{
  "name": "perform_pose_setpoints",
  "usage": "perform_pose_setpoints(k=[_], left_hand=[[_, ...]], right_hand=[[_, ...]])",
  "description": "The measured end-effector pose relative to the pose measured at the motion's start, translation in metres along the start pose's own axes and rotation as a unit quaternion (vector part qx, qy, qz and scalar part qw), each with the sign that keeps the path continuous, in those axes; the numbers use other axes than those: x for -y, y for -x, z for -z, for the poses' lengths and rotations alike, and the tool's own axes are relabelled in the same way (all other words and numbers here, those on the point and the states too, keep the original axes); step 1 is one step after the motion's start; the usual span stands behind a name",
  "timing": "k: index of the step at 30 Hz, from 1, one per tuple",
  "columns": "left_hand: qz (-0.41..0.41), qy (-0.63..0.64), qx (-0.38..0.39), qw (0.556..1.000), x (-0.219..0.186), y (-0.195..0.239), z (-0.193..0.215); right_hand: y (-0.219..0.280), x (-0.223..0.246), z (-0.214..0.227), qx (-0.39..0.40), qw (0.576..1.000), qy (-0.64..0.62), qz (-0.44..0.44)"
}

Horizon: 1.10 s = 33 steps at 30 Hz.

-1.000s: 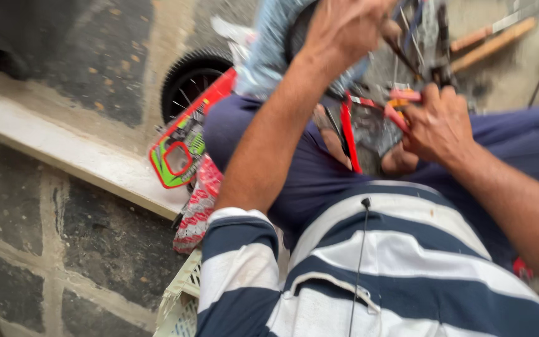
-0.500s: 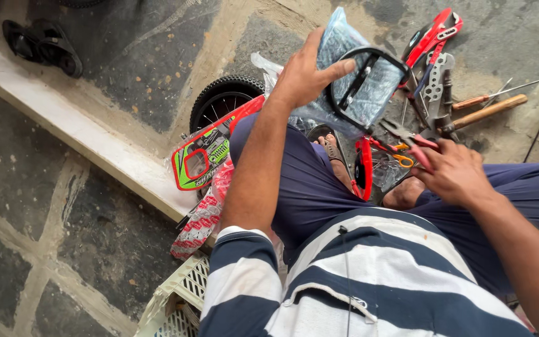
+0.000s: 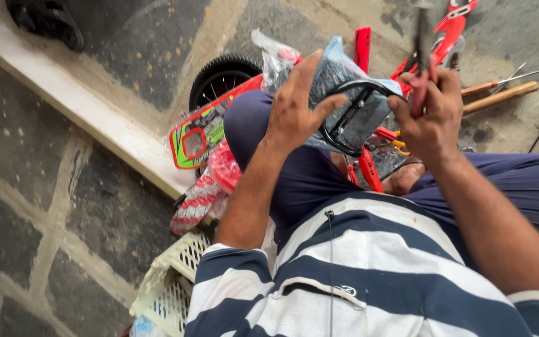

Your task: The person is assembling a red children's bicycle while sitting on the floor. They use pliers to bend and secure a metal bracket onto the frame and use a screwdriver to tighten a bolt on the handlebar stem.

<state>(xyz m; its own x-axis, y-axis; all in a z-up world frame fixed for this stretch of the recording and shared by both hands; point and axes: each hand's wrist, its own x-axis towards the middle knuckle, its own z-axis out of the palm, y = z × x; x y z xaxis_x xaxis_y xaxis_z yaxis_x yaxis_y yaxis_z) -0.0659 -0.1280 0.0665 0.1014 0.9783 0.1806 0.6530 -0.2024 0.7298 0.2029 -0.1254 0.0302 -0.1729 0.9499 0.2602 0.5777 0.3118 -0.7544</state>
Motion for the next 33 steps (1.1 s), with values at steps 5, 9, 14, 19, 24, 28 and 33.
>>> perform_pose_setpoints(k=[5,9,14,19,24,28,33], left_hand=[[-0.115,-0.154,0.029,0.981,-0.015,0.048,0.015],[-0.12,-0.255,0.068,0.957,-0.022,0.063,0.018],[-0.126,-0.274,0.043,0.952,-0.017,0.058,0.009],[-0.134,-0.266,0.054,0.953,-0.015,0.056,0.011],[-0.121,-0.278,0.06,0.951,-0.023,0.056,0.011],[-0.086,-0.133,0.028,0.987,-0.02,0.046,0.019],[0.117,0.062,0.06,0.989,0.007,-0.008,0.021]], right_hand=[[-0.004,-0.014,0.0,0.039,0.998,-0.039,0.021],[-0.006,-0.016,-0.002,0.04,0.997,-0.05,0.044],[-0.005,-0.017,0.0,0.032,0.997,-0.059,0.034],[0.002,-0.018,-0.005,0.024,0.998,-0.053,0.033],[0.001,-0.016,-0.007,0.024,0.998,-0.062,0.016],[-0.001,-0.015,-0.005,0.025,0.998,-0.061,0.011],[-0.006,-0.019,-0.006,0.027,0.998,-0.045,0.031]])
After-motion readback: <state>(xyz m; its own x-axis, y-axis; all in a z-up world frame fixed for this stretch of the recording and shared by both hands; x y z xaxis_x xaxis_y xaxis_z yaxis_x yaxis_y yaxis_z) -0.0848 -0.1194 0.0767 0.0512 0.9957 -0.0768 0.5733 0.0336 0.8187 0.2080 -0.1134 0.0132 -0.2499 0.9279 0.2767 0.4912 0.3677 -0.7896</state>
